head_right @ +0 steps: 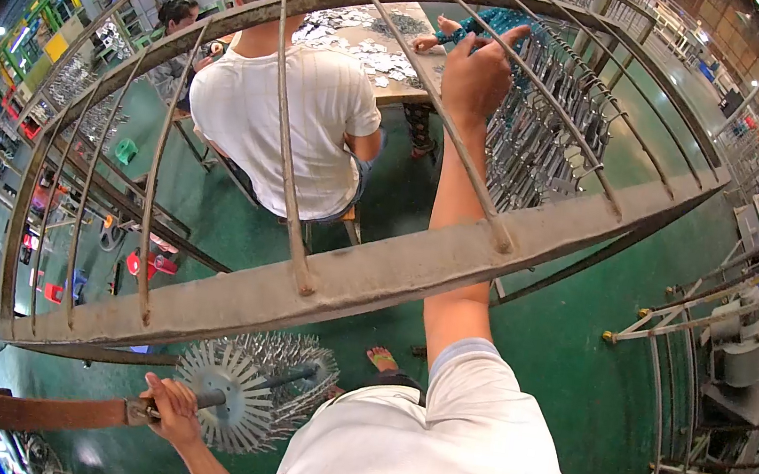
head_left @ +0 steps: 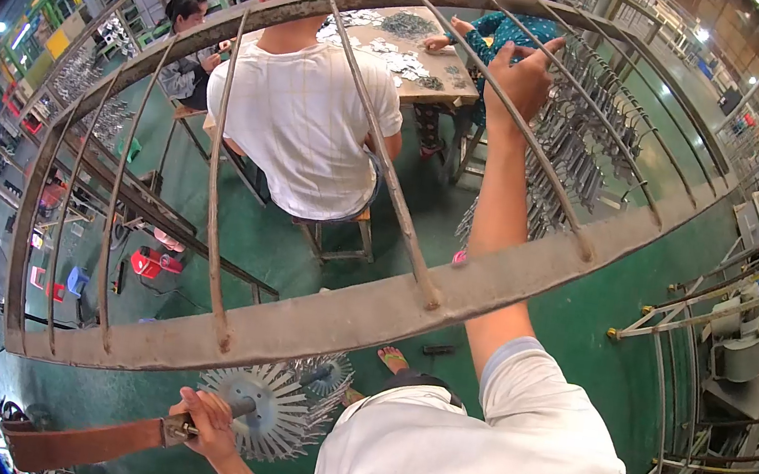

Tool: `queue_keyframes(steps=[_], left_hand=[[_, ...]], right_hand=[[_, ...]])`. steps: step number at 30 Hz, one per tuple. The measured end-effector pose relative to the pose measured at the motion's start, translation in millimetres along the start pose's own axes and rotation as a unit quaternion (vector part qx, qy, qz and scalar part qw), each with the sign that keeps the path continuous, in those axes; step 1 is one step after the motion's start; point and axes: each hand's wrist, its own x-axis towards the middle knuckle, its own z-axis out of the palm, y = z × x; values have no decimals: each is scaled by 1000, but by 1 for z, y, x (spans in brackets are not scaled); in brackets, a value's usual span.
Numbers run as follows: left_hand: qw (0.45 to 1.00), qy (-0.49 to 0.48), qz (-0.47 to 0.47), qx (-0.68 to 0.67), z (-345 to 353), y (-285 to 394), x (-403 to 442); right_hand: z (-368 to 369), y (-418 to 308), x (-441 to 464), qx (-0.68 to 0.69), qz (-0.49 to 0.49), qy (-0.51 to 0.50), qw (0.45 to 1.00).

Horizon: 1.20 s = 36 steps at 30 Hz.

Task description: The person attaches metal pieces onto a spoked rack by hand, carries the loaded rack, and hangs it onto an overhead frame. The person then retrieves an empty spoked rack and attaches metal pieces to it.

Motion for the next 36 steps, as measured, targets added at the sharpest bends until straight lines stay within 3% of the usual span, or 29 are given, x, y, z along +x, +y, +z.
queue_keyframes(steps=[4,16,25,31,34,36], left_hand=[[1000,-8,2,3,-2,-2,-1],[1000,15,-12,13,-1,-4,-3],[999,25,-4,35,8,-8,-2],[1000,0,-20,0,2,-12,-1],[996,-34,-20,-77,-15,-26,-2],[993,-32,-32,-109,-20,-29,-6]], right_hand=[[6,-1,2,-4,8,-10,1000],[29,9,29,-50,-33,204,977],[46,27,46,66,20,206,976],[34,3,39,81,-44,244,965],[20,-6,18,137,-39,163,976],[-2,-11,2,156,-32,36,987]])
